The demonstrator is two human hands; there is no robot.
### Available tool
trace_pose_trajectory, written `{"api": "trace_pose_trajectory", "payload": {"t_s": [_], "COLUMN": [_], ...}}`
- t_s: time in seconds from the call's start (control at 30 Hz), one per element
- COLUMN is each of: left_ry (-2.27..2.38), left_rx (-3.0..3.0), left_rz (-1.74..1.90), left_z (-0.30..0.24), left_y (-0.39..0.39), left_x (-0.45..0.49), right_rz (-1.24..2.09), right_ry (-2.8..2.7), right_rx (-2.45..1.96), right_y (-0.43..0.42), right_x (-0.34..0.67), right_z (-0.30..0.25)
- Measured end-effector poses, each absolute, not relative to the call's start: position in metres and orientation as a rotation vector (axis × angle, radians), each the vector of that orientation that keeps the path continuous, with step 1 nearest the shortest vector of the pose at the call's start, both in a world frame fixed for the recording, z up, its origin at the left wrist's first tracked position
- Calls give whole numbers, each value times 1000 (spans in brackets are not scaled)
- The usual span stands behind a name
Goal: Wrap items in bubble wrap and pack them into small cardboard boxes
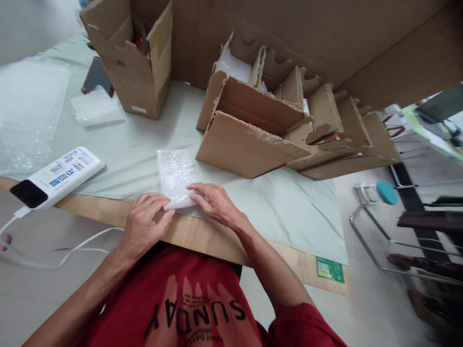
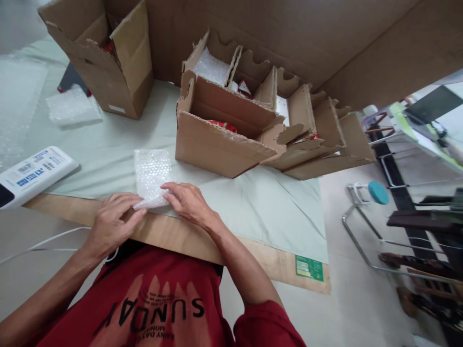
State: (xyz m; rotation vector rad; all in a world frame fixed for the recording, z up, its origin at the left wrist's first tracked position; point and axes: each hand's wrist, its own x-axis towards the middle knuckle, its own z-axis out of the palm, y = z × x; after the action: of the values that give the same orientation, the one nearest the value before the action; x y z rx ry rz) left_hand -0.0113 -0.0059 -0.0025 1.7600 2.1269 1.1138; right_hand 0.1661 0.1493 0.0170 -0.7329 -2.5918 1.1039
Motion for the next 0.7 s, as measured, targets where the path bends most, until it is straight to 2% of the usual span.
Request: {"api": "trace_pose_trajectory", "payload": {"t_s": [0.07, 0.13, 0.23, 0.33, 0.47, 0.63, 0.7], "left_ry": [2158, 2188, 2182, 2272, 2328, 2149, 2262], "left_rx": [1545, 1346, 1205, 1240, 1534, 1784, 1657], "left_rz": [1071, 1003, 924, 912, 1092, 1103, 1036], "left_z": [-3, -2, -1, -3, -1, 2, -2], "left_y": [1, 10, 22, 28, 17, -1, 6], "left_x": [-14, -18, -23, -24, -21, -20, -23], "right_rz": [1118, 928, 567, 457, 611, 1065, 1002], "right_ry": [-2496, -2427, -2507, -2725, -2759, -2669, -2641], "right_rx": [-852, -900, -753, -550, -591, -729, -832], "right_y": [147, 143, 137, 135, 141, 143, 141], "right_x": [167, 171, 174, 169, 159, 163, 163], "right_z": [15, 11, 4, -2, -1, 15, 18]}}
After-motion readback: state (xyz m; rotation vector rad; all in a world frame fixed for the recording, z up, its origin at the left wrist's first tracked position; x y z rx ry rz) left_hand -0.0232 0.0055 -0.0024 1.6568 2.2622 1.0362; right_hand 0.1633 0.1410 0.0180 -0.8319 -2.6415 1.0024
